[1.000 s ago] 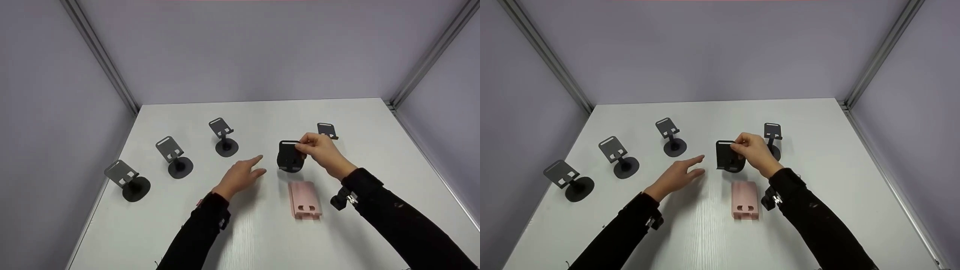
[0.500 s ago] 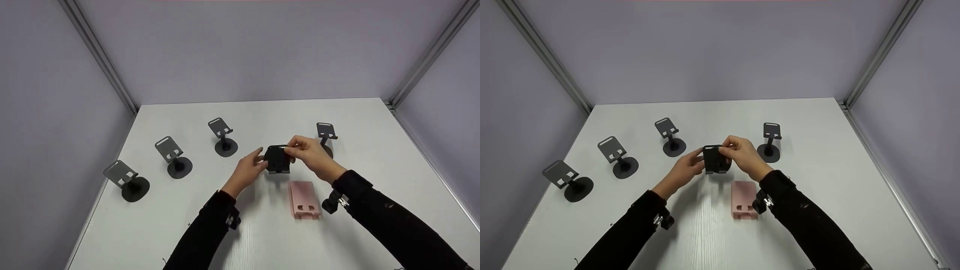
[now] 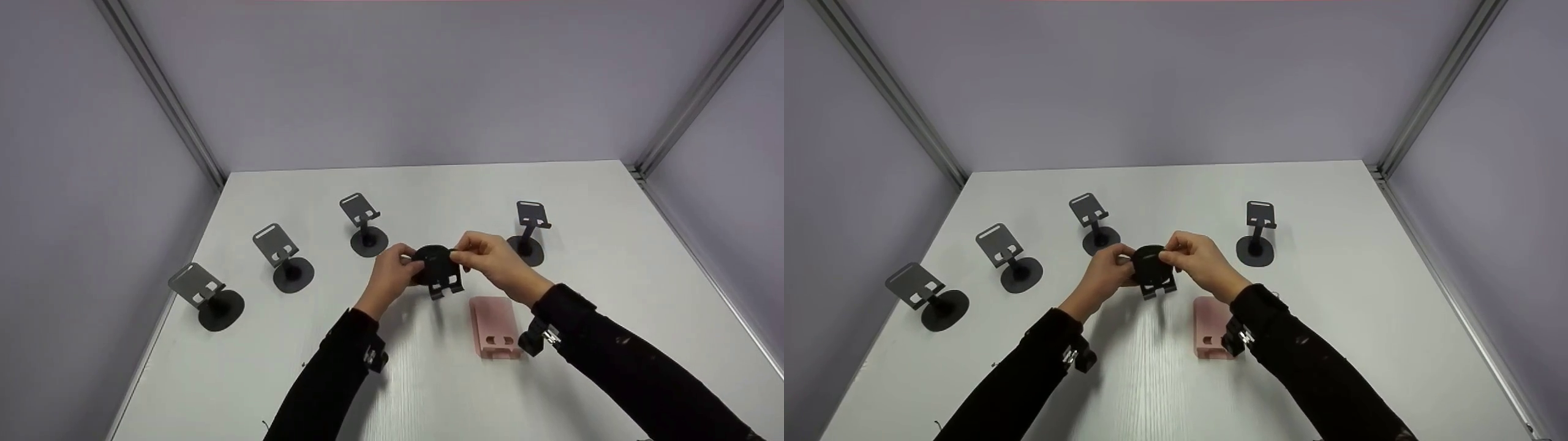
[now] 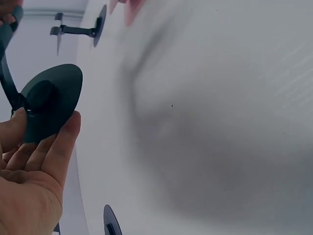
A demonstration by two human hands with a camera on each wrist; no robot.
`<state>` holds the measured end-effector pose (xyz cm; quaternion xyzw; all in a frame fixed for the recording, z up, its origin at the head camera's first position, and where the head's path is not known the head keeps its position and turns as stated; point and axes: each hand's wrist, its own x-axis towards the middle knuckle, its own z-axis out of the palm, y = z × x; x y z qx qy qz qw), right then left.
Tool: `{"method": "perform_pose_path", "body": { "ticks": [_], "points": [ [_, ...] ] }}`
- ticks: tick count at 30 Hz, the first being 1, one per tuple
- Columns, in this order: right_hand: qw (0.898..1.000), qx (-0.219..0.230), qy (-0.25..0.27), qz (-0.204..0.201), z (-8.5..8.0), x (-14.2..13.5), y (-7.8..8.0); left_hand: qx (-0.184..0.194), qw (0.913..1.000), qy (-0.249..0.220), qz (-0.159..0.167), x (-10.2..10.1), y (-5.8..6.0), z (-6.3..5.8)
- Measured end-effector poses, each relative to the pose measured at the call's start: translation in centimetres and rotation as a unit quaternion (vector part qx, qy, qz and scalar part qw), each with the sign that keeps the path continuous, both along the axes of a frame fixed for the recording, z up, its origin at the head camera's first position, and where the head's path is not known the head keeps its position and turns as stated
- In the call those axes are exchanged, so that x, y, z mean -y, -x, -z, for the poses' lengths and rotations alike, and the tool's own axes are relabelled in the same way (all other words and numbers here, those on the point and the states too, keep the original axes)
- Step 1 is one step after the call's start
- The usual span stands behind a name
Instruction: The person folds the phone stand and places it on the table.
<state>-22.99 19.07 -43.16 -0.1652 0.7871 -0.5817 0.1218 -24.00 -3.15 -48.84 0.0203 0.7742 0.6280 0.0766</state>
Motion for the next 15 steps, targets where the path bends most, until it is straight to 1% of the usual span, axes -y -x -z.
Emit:
{"method": "perform_pose_path", "body": {
  "ticks": [4,8,9,11,13,15],
  "points": [
    [1.0,-0.006,-0.024,0.0,0.1,0.3,-0.3,-0.026,0.9996,0.015,-0.002,0.5,-0.1,0.1],
    [0.997,-0.035,-0.074,-0.009,-0.1,0.6,-0.5,-0.083,0.9951,0.052,-0.009,1.1,-0.1,0.2],
    [0.995,-0.049,-0.09,-0.013,-0.2,0.6,-0.5,-0.103,0.9925,0.065,-0.011,1.3,-0.1,0.2],
    [0.988,-0.091,-0.122,-0.021,-0.3,0.7,-0.4,-0.137,0.9861,0.091,-0.019,1.6,-0.1,0.1],
    [0.98,-0.136,-0.143,-0.028,-0.4,0.7,-0.2,-0.169,0.9789,0.111,-0.026,1.8,0.0,0.0],
    [0.969,-0.186,-0.155,-0.036,-0.3,0.6,0.0,-0.195,0.9713,0.131,-0.038,2.0,0.0,0.0]
  ]
}}
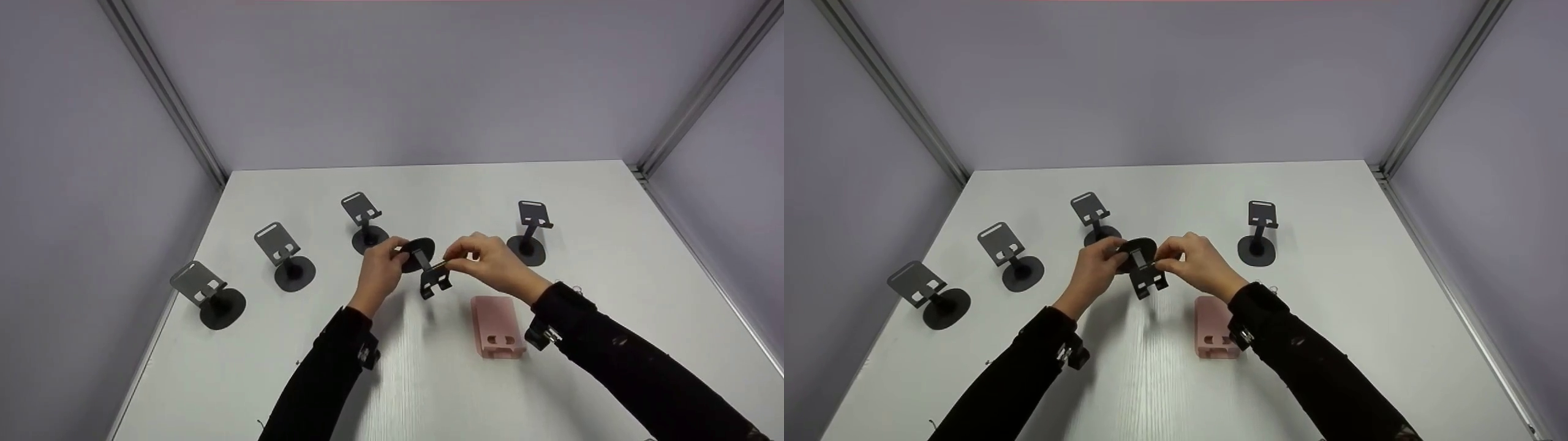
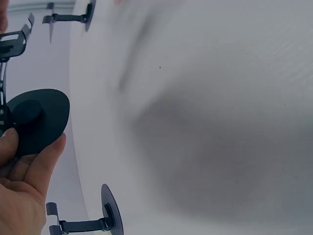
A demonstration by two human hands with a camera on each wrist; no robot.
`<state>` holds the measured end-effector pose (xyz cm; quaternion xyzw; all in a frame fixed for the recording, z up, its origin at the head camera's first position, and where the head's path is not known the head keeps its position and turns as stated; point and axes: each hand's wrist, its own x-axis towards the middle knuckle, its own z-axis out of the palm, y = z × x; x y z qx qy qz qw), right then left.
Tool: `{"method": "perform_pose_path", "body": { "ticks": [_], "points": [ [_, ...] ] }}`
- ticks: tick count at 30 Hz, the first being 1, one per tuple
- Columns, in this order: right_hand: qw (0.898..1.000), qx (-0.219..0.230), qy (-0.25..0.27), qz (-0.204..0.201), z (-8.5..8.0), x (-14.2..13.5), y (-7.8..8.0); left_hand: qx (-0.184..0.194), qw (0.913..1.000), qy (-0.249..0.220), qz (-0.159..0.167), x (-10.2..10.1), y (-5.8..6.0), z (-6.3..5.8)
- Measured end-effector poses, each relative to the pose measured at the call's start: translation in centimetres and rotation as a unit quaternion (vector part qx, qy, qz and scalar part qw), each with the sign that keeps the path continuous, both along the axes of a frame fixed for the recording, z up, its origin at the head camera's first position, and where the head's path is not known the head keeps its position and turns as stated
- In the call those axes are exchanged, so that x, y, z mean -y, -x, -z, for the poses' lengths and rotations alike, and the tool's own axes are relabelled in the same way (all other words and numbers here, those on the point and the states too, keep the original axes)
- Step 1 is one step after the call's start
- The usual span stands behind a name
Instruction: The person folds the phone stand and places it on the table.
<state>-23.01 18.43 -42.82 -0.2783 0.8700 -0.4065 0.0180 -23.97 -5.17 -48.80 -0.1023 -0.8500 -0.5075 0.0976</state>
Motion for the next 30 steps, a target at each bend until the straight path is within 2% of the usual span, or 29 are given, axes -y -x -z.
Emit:
{"method": "perform_pose_path", "body": {
  "ticks": [4,8,11,15,20,25,30],
  "points": [
    [0.994,-0.096,0.0,-0.043,0.3,-0.1,0.3,-0.035,0.9989,0.025,-0.02,0.3,0.0,0.0],
    [0.979,-0.18,-0.001,-0.097,0.7,-0.1,0.5,-0.06,0.9969,0.044,-0.027,0.5,0.0,0.2],
    [0.968,-0.218,-0.001,-0.123,1.0,0.0,0.6,-0.074,0.9957,0.049,-0.027,0.5,-0.1,0.2],
    [0.962,-0.235,0.007,-0.137,1.4,0.1,0.8,-0.087,0.9948,0.039,-0.034,0.5,-0.2,0.3],
    [0.965,-0.226,0.017,-0.135,1.4,0.1,0.8,-0.09,0.9949,0.014,-0.044,0.6,-0.4,0.4],
    [0.967,-0.218,0.018,-0.13,1.5,0.0,0.6,-0.074,0.9967,-0.008,-0.034,0.6,-0.5,0.4],
    [0.968,-0.215,0.015,-0.129,1.6,0.1,0.5,-0.056,0.9981,-0.008,-0.023,0.8,-0.7,0.3]
  ]
}}
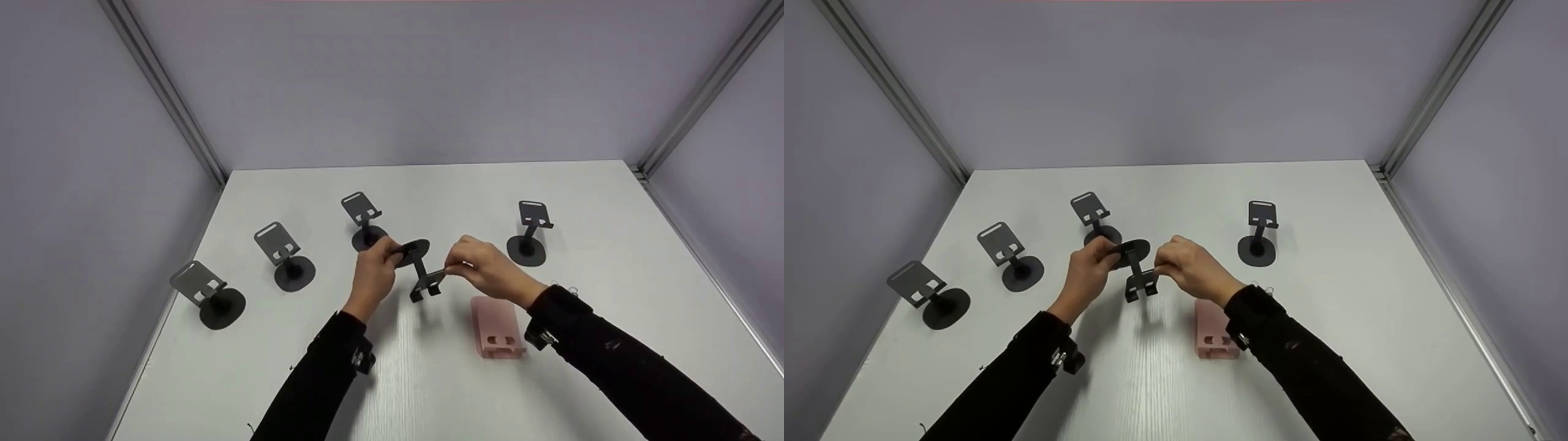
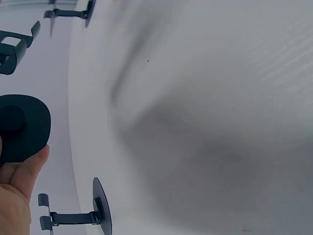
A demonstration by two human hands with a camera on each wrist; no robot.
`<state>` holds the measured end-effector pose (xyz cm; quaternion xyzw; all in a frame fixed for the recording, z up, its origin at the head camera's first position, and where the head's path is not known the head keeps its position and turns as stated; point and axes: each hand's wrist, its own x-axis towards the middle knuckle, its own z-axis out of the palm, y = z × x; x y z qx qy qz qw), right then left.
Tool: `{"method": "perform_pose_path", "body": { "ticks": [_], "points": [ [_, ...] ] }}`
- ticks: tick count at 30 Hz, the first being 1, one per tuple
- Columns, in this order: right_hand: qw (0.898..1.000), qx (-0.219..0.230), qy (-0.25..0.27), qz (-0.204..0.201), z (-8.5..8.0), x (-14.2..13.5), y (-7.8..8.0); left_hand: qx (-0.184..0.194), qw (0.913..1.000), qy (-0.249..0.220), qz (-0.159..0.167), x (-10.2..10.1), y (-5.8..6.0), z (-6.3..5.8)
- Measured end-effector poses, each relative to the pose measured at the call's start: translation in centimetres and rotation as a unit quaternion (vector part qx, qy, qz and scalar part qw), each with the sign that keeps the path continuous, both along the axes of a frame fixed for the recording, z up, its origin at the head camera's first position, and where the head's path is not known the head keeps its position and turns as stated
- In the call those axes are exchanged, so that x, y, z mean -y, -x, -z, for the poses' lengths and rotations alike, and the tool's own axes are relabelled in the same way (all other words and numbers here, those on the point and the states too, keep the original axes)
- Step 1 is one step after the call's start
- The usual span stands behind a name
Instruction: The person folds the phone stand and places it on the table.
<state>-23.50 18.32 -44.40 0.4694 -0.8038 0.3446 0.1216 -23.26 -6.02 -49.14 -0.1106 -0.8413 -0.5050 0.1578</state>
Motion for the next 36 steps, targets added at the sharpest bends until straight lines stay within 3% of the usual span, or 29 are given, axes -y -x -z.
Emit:
{"method": "perform_pose_path", "body": {
  "ticks": [16,22,28,36],
  "points": [
    [1.0,0.023,0.0,-0.008,0.0,0.37,0.47,-0.012,0.9999,-0.005,0.009,0.38,-0.12,0.01],
    [0.999,0.043,0.007,-0.007,0.11,0.41,0.49,-0.051,0.9986,0.012,0.008,0.25,-0.32,0.09],
    [0.996,0.091,0.008,0.015,-0.15,0.57,0.37,-0.092,0.9955,0.021,0.011,0.01,-0.46,0.24],
    [0.982,0.176,-0.009,0.071,-0.55,0.8,0.27,-0.115,0.9926,0.038,0.015,-0.27,-0.82,0.05]
  ]
}}
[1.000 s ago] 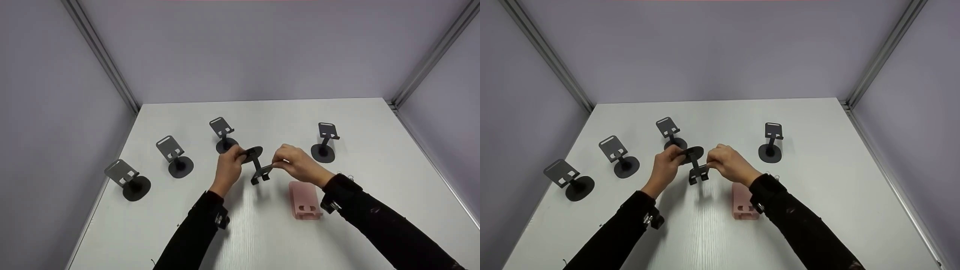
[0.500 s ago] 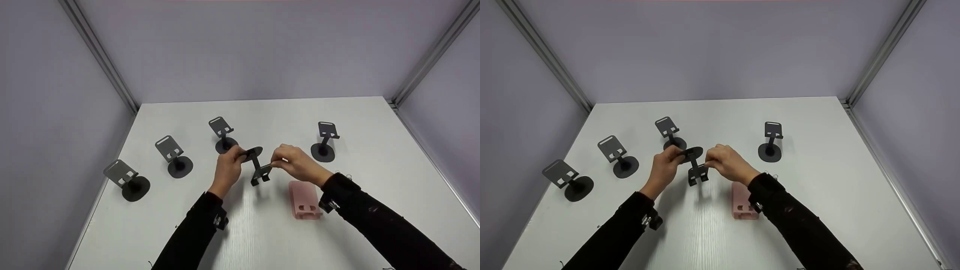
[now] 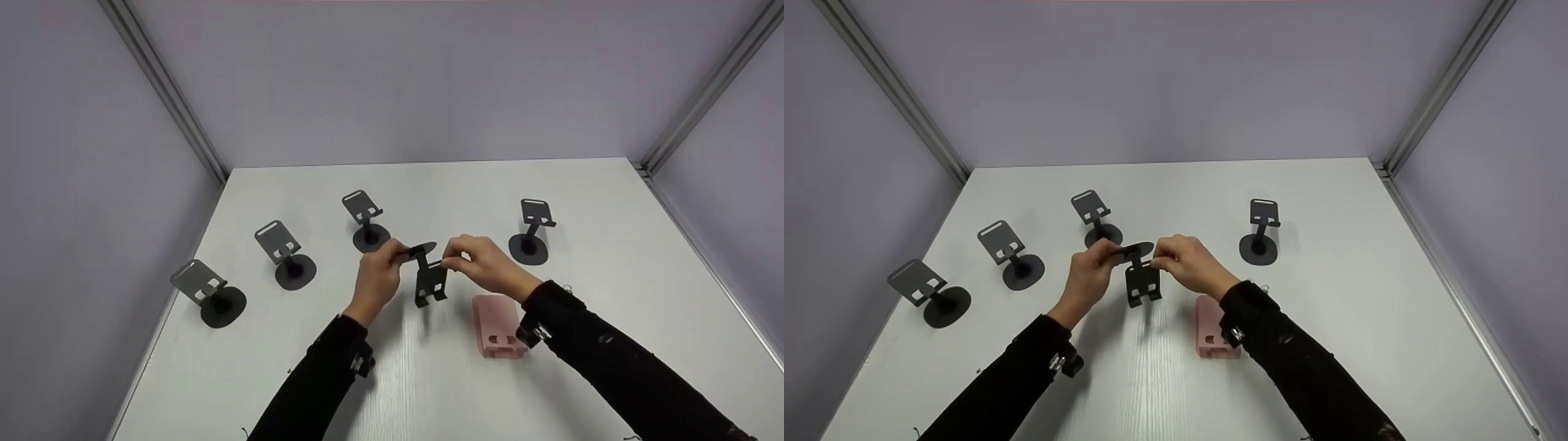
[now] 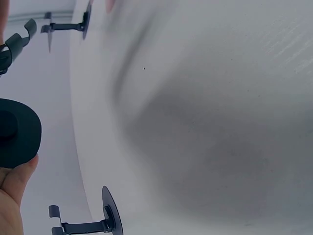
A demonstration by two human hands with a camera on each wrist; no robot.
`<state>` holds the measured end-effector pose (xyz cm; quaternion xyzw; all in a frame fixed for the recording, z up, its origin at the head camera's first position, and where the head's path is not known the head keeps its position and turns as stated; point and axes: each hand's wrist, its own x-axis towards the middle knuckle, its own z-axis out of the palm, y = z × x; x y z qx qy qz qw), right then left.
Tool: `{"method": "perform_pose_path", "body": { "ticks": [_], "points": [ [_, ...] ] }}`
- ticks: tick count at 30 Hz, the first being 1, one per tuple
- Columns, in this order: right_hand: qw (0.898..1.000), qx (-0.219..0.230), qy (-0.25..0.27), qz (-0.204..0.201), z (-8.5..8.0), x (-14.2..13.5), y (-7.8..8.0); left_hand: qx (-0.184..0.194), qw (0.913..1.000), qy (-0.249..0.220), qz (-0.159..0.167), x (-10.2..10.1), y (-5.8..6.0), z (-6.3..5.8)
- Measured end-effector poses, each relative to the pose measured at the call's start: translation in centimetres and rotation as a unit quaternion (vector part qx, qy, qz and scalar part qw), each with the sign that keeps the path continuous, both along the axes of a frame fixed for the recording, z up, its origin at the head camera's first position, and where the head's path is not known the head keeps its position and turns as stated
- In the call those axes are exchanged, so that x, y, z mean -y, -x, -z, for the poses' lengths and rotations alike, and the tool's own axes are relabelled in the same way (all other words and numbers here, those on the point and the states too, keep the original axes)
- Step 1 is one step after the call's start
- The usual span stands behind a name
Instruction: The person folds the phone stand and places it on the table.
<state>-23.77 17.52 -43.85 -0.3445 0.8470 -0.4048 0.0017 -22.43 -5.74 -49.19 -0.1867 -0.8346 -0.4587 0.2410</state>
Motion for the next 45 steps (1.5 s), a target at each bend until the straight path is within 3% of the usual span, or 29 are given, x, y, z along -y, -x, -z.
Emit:
{"method": "perform_pose_path", "body": {
  "ticks": [6,14,24,30,45],
  "points": [
    [0.997,0.064,0.0,0.042,-0.1,0.2,0.0,-0.024,0.9997,0.002,0.009,-0.3,-0.1,-0.1],
    [0.985,0.139,0.024,0.103,0.1,1.0,0.0,-0.046,0.9989,0.003,0.01,-0.6,-0.4,-0.3],
    [0.968,0.211,0.041,0.133,0.2,1.4,0.0,-0.055,0.9984,0.008,0.014,-0.8,-0.5,-0.3],
    [0.961,0.231,0.04,0.144,0.4,1.5,0.1,-0.058,0.9981,0.015,0.015,-0.9,-0.6,-0.2],
    [0.96,0.239,0.029,0.141,0.5,1.4,0.4,-0.077,0.9968,0.021,0.005,-0.9,-0.6,-0.1]
  ]
}}
